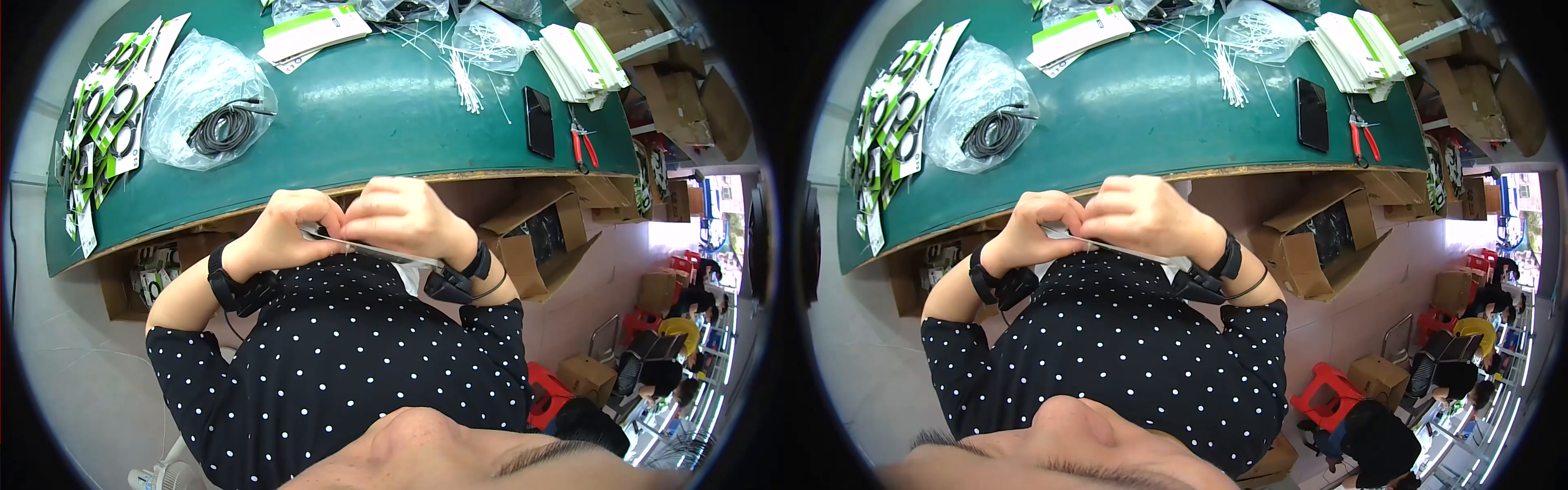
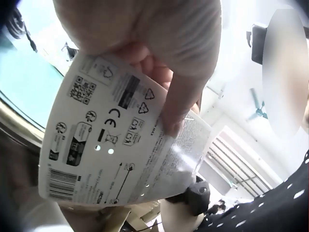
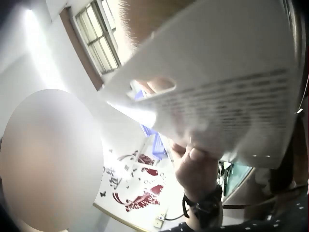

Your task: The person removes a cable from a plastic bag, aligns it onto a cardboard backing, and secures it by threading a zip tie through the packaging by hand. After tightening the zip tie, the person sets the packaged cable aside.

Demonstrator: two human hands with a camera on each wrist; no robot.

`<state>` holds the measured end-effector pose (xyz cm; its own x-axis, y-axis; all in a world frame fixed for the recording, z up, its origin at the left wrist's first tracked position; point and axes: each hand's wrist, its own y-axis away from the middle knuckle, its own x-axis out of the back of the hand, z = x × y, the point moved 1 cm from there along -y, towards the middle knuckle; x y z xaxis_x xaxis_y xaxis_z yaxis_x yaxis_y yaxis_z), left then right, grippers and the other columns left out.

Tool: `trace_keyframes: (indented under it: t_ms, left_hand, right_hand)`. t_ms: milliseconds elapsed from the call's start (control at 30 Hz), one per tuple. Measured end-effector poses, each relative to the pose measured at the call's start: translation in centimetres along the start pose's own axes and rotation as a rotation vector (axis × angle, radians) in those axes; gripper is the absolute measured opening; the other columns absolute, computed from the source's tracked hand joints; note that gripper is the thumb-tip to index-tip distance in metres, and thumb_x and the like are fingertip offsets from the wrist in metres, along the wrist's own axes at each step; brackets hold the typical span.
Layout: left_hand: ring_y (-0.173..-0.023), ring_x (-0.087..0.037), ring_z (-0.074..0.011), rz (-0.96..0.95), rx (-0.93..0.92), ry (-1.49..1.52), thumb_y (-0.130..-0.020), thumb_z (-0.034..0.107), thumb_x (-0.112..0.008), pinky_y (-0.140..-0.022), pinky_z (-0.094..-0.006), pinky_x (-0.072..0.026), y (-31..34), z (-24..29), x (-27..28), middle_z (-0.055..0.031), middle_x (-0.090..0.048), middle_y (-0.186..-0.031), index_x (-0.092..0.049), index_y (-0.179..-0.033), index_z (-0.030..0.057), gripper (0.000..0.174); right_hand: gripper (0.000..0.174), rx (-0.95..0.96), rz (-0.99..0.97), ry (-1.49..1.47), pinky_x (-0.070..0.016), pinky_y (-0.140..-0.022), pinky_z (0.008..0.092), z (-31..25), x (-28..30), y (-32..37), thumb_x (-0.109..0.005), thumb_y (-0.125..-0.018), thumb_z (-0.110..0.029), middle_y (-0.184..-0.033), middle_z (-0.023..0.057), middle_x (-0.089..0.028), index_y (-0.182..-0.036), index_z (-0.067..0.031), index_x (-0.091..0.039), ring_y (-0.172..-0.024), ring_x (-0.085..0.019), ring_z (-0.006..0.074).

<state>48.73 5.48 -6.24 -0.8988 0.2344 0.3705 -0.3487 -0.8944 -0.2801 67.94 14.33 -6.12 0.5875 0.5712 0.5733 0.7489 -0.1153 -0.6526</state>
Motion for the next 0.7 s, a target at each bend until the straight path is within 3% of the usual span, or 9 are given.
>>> trace_keyframes:
  t_ms: [67, 133, 200, 300, 367, 433, 467, 533, 700]
  left_hand:
    - [-0.074, -0.065, -0.0189, 0.066, 0.060, 0.030, -0.062, -0.002, -0.077, -0.065, -0.0273, -0.0494, -0.1, 0.6, 0.7, -0.0072, -0.068, -0.079, -0.062, -0.070, 0.0038, 0.018]
    - [-0.074, -0.065, -0.0191, 0.120, 0.014, -0.045, -0.062, -0.002, -0.077, -0.065, -0.0274, -0.0497, -0.2, 1.2, 1.7, -0.0077, -0.068, -0.079, -0.062, -0.071, 0.0035, 0.019]
    - [-0.074, -0.066, -0.0195, 0.230, -0.069, -0.175, -0.062, -0.004, -0.077, -0.065, -0.0274, -0.0503, -0.4, 2.0, 2.9, -0.0087, -0.068, -0.080, -0.062, -0.072, 0.0028, 0.019]
    - [-0.074, -0.066, -0.0203, 0.408, -0.181, -0.339, -0.063, -0.006, -0.076, -0.065, -0.0279, -0.0514, -0.9, 3.0, 3.4, -0.0102, -0.068, -0.081, -0.062, -0.074, 0.0021, 0.019]
    - [-0.074, -0.066, -0.0207, 0.490, -0.244, -0.412, -0.063, -0.007, -0.075, -0.066, -0.0281, -0.0519, -1.5, 3.1, 3.3, -0.0110, -0.068, -0.081, -0.062, -0.074, 0.0017, 0.019]
    - [-0.073, -0.066, -0.0218, 0.552, -0.298, -0.452, -0.063, -0.008, -0.073, -0.064, -0.0290, -0.0531, -2.1, 2.5, 2.7, -0.0109, -0.068, -0.082, -0.062, -0.075, 0.0021, 0.020]
    - [-0.073, -0.066, -0.0223, 0.582, -0.324, -0.469, -0.062, -0.008, -0.072, -0.064, -0.0294, -0.0537, -2.2, 2.3, 2.5, -0.0109, -0.068, -0.083, -0.062, -0.076, 0.0023, 0.020]
    - [-0.073, -0.066, -0.0230, 0.588, -0.344, -0.485, -0.062, -0.008, -0.072, -0.064, -0.0301, -0.0539, -2.3, 2.0, 2.2, -0.0112, -0.068, -0.083, -0.061, -0.076, 0.0021, 0.020]
    - [-0.074, -0.067, -0.0249, 0.619, -0.358, -0.514, -0.062, -0.009, -0.072, -0.065, -0.0314, -0.0545, -2.0, 1.5, 2.4, -0.0120, -0.068, -0.083, -0.061, -0.076, 0.0019, 0.020]
  right_hand:
    - [0.019, -0.035, 0.016, 0.004, -0.0495, -0.061, 0.0319, 0.0, 0.8, -0.2, -0.072, -0.071, -0.003, -0.088, 0.0060, -0.064, -0.089, -0.0035, -0.068, -0.070, -0.059, 0.0229]
    - [0.016, -0.166, 0.267, 0.113, -0.0493, -0.067, 0.0313, 0.2, 2.7, 0.0, -0.071, -0.074, 0.000, -0.092, 0.0078, -0.064, -0.090, -0.0023, -0.067, -0.077, -0.059, 0.0204]
    - [0.015, -0.296, 0.705, 0.227, -0.0481, -0.072, 0.0295, 0.0, 3.3, 1.3, -0.070, -0.076, 0.004, -0.093, 0.0095, -0.062, -0.090, -0.0008, -0.065, -0.084, -0.058, 0.0182]
    - [0.016, -0.250, 0.816, 0.180, -0.0470, -0.072, 0.0272, -2.0, 2.7, 1.9, -0.070, -0.076, 0.007, -0.091, 0.0095, -0.061, -0.089, -0.0002, -0.064, -0.085, -0.058, 0.0177]
    - [0.018, -0.309, 0.659, -0.096, -0.0480, -0.069, 0.0266, -3.1, 0.2, 0.3, -0.073, -0.075, 0.002, -0.082, 0.0069, -0.060, -0.091, -0.0013, -0.066, -0.079, -0.060, 0.0166]
    - [0.016, -0.554, 0.567, -0.362, -0.0440, -0.062, 0.0243, -2.8, -2.0, -0.9, -0.070, -0.080, 0.002, -0.089, 0.0081, -0.061, -0.094, 0.0004, -0.063, -0.076, -0.056, 0.0131]
    - [0.016, -0.549, 0.575, -0.355, -0.0440, -0.062, 0.0243, -2.3, -2.8, -1.4, -0.070, -0.080, 0.002, -0.089, 0.0081, -0.061, -0.094, 0.0004, -0.063, -0.076, -0.056, 0.0131]
    - [0.013, -0.803, 0.617, -0.674, -0.0430, -0.058, 0.0223, -0.8, -4.0, -2.0, -0.068, -0.084, -0.001, -0.089, 0.0053, -0.062, -0.096, 0.0007, -0.062, -0.070, -0.055, 0.0088]
    - [0.012, -0.736, 0.699, -0.791, -0.0428, -0.057, 0.0201, 0.2, -5.3, -2.7, -0.066, -0.087, -0.002, -0.089, 0.0035, -0.063, -0.098, 0.0003, -0.062, -0.067, -0.055, 0.0062]
